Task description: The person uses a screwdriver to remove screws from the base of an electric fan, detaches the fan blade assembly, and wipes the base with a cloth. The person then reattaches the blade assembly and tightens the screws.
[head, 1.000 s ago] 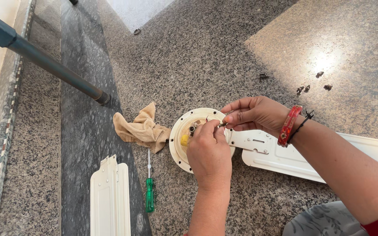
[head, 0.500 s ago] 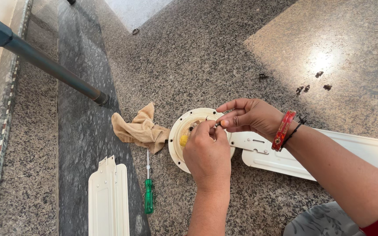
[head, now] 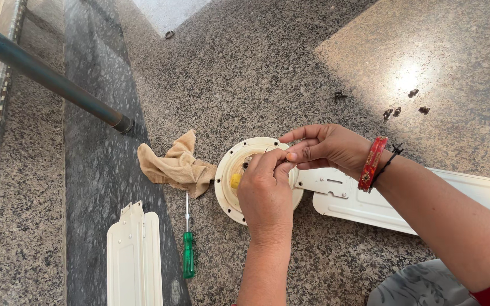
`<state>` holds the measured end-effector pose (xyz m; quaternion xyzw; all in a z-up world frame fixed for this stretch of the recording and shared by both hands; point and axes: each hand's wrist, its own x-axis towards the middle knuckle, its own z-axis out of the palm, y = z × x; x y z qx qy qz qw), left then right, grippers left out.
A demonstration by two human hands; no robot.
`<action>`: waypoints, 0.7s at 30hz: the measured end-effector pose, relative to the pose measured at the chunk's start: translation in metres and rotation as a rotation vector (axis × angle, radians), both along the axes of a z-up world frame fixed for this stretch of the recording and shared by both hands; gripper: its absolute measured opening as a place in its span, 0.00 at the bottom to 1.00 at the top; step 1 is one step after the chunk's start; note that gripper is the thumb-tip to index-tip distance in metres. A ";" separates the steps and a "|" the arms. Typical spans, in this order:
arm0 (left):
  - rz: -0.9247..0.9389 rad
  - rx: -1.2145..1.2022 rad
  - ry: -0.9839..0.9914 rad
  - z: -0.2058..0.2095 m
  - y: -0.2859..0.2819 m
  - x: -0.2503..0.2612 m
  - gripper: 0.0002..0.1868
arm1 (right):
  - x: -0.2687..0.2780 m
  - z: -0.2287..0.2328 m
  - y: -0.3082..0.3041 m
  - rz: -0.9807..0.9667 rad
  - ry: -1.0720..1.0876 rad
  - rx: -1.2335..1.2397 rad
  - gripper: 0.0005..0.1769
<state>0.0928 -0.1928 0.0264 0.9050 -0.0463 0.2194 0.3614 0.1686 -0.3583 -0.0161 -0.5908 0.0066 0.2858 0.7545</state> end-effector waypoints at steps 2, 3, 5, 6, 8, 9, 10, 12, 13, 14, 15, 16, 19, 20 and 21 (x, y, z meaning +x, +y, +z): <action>0.000 -0.027 0.013 0.001 0.001 0.000 0.09 | 0.001 0.000 -0.002 0.018 0.038 0.031 0.26; 0.000 -0.039 0.021 0.001 0.001 0.000 0.10 | 0.001 0.000 -0.001 0.026 0.053 0.047 0.26; -0.012 -0.032 -0.027 0.001 0.002 0.001 0.09 | 0.000 0.001 -0.001 0.050 0.071 0.068 0.27; -0.018 -0.027 -0.052 0.002 0.003 0.001 0.08 | 0.000 0.001 -0.002 0.065 0.073 0.073 0.27; 0.007 0.011 -0.038 0.001 0.004 0.001 0.07 | -0.002 0.003 -0.005 0.097 0.069 0.058 0.28; 0.021 0.032 -0.033 0.001 0.004 0.000 0.06 | -0.002 0.004 -0.007 0.117 0.061 0.041 0.29; 0.020 0.042 -0.028 0.001 0.003 -0.001 0.06 | -0.001 0.005 -0.009 0.136 0.052 0.025 0.29; 0.016 0.070 -0.029 0.003 -0.001 -0.001 0.05 | 0.006 0.011 -0.019 0.107 -0.010 -0.151 0.30; 0.021 0.063 0.004 0.003 -0.007 0.003 0.06 | 0.010 0.015 -0.029 0.086 -0.041 -0.242 0.30; 0.027 0.058 0.037 0.003 -0.014 0.008 0.06 | 0.014 0.019 -0.040 0.023 -0.086 -0.349 0.30; 0.035 0.052 0.075 0.000 -0.021 0.011 0.07 | 0.017 0.023 -0.052 -0.037 -0.124 -0.456 0.29; 0.029 0.005 0.114 -0.003 -0.030 0.016 0.07 | 0.019 0.027 -0.066 -0.098 -0.162 -0.562 0.29; 0.012 -0.086 0.187 -0.015 -0.069 0.048 0.07 | 0.018 0.047 -0.111 -0.305 -0.156 -0.580 0.25; -0.001 -0.091 0.189 -0.020 -0.083 0.061 0.08 | 0.016 0.053 -0.123 -0.382 -0.150 -0.577 0.24; -0.008 -0.097 0.240 -0.028 -0.099 0.074 0.09 | 0.014 0.058 -0.132 -0.489 -0.143 -0.491 0.24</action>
